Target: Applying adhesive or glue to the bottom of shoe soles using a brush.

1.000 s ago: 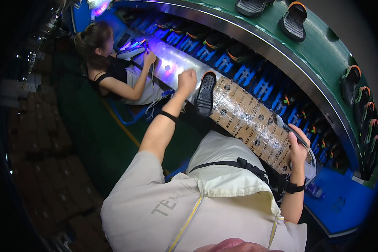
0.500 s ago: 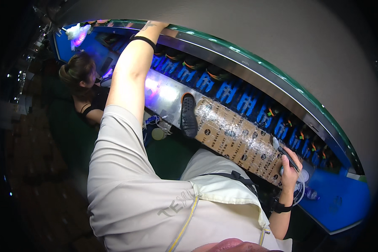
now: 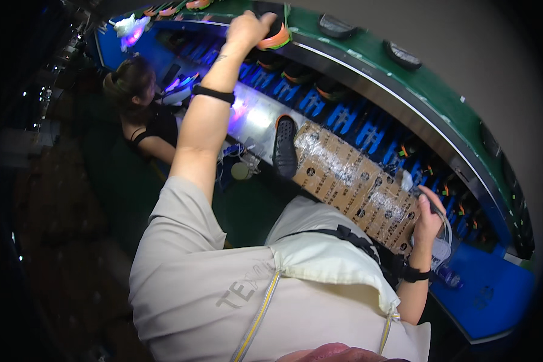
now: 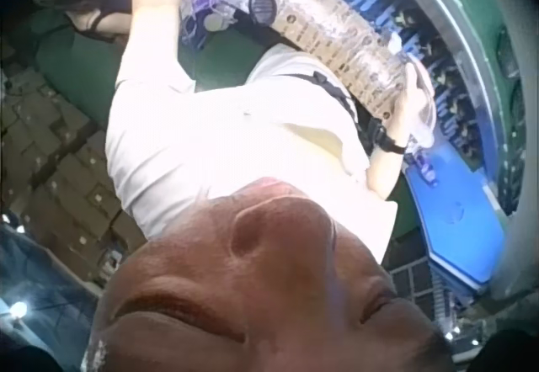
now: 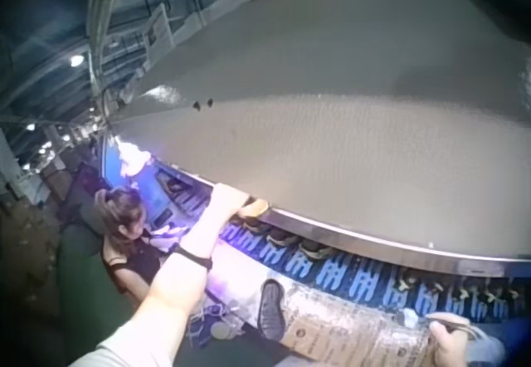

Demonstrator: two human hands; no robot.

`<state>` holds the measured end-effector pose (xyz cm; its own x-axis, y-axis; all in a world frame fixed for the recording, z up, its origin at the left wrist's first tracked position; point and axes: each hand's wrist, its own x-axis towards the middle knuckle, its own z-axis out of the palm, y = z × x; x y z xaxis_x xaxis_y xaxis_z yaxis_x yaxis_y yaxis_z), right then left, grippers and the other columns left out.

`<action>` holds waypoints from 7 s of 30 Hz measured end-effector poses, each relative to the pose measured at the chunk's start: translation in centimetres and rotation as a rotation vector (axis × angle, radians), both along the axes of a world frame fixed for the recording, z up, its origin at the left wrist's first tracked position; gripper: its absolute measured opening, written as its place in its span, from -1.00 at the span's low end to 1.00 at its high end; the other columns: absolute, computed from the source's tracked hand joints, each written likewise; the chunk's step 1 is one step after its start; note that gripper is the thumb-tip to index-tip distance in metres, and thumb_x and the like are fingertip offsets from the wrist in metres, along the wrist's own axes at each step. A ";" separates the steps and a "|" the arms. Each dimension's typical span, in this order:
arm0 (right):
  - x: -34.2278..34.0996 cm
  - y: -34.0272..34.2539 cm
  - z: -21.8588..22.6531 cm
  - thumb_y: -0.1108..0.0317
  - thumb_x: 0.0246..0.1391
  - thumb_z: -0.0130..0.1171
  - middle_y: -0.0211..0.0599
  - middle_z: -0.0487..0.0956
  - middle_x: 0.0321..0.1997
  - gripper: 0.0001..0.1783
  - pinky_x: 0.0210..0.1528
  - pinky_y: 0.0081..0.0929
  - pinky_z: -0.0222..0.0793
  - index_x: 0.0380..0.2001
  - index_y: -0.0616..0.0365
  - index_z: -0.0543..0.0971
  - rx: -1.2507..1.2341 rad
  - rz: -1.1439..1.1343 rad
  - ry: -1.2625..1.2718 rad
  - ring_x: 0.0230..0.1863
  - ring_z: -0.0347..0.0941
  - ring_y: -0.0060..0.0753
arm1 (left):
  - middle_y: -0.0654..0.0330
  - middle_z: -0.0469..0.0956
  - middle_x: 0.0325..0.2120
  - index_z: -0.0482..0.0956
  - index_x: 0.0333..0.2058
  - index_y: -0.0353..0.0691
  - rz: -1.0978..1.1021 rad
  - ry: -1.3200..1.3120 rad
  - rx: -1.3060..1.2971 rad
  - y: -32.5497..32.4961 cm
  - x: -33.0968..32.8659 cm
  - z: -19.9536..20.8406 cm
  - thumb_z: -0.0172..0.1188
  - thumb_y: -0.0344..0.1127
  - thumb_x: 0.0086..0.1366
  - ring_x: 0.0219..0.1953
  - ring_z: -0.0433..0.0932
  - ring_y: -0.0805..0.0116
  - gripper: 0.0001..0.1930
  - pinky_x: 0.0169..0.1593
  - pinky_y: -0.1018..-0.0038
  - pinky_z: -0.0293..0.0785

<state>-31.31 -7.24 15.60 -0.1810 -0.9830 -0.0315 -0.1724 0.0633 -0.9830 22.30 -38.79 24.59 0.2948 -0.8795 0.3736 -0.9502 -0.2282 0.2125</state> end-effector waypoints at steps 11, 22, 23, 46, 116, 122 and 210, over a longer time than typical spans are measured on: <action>0.7 0.6 -0.6 0.36 0.24 0.29 -0.46 0.55 -0.32 -0.68 -0.18 -0.68 0.30 -0.04 0.38 0.64 0.002 -0.082 -0.529 -0.33 0.36 -0.65 | 0.11 0.67 -0.12 0.61 0.00 -0.42 -0.340 1.699 -0.287 15.1 -11.2 -8.3 0.24 -0.30 0.33 -0.11 0.64 0.29 -0.66 0.04 0.38 0.52; 6.2 -0.3 0.6 0.38 0.21 0.31 -0.46 0.64 -0.27 -0.72 -0.15 -0.66 0.33 -0.06 0.29 0.69 0.062 0.063 -0.617 -0.30 0.42 -0.68 | -0.04 0.43 0.29 0.30 0.37 -0.25 -0.387 2.593 0.333 28.9 -21.8 -16.5 -0.33 0.44 0.48 0.33 0.41 0.01 -0.12 0.43 0.00 0.26; 7.0 -0.5 0.9 0.37 0.21 0.31 -0.47 0.64 -0.30 -0.74 -0.16 -0.66 0.33 -0.08 0.26 0.71 0.052 0.069 -0.585 -0.31 0.43 -0.69 | -0.04 0.43 0.29 0.30 0.37 -0.24 -0.432 2.609 0.375 29.2 -22.4 -16.4 -0.39 0.45 0.48 0.33 0.40 0.01 -0.11 0.44 0.02 0.25; 7.2 -1.9 6.5 0.42 0.11 0.37 -0.19 0.73 -0.18 -0.76 -0.13 -0.42 0.52 -0.14 0.21 0.74 -0.184 0.446 0.165 -0.17 0.64 -0.37 | 0.11 0.48 0.22 0.33 0.34 -0.16 -0.704 2.452 0.468 27.7 -25.0 -13.2 -0.49 0.27 0.59 0.27 0.45 0.22 -0.27 0.39 0.21 0.35; 7.4 -2.7 11.4 0.42 -0.05 0.46 -0.26 0.59 -0.40 -0.67 -0.23 -0.35 0.45 -0.14 0.13 0.72 -0.453 0.934 0.548 -0.32 0.54 -0.18 | 0.09 0.62 0.04 0.52 0.21 -0.31 -0.866 1.585 0.613 17.2 -22.2 -5.6 -0.22 0.36 0.52 0.07 0.58 0.34 -0.21 0.18 0.42 0.49; 4.5 -0.6 6.2 0.47 0.06 0.31 -0.42 0.65 -0.37 -0.77 -0.29 -0.63 0.35 -0.18 0.25 0.73 -0.074 0.338 0.111 -0.37 0.45 -0.66 | -0.07 0.39 0.33 0.23 0.43 -0.15 -0.488 2.341 0.674 24.1 -11.9 -17.2 -0.41 0.58 0.39 0.39 0.33 -0.10 -0.01 0.40 -0.21 0.22; 10.0 -2.1 12.2 0.40 -0.03 0.47 -0.33 0.57 -0.38 -0.59 -0.16 -0.34 0.29 -0.04 0.04 0.71 -0.631 1.146 0.396 -0.29 0.48 -0.23 | -0.37 0.58 -0.01 0.41 0.22 -0.46 -1.139 2.371 0.461 24.3 -19.4 -3.7 -0.26 0.39 0.38 -0.05 0.67 -0.19 -0.09 0.08 0.03 0.63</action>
<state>-21.33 -9.33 27.81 0.8452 -0.4149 0.3370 -0.0987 -0.7407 -0.6645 2.95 -14.45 20.92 -0.5730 -0.7956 0.1968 0.7387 -0.3973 0.5445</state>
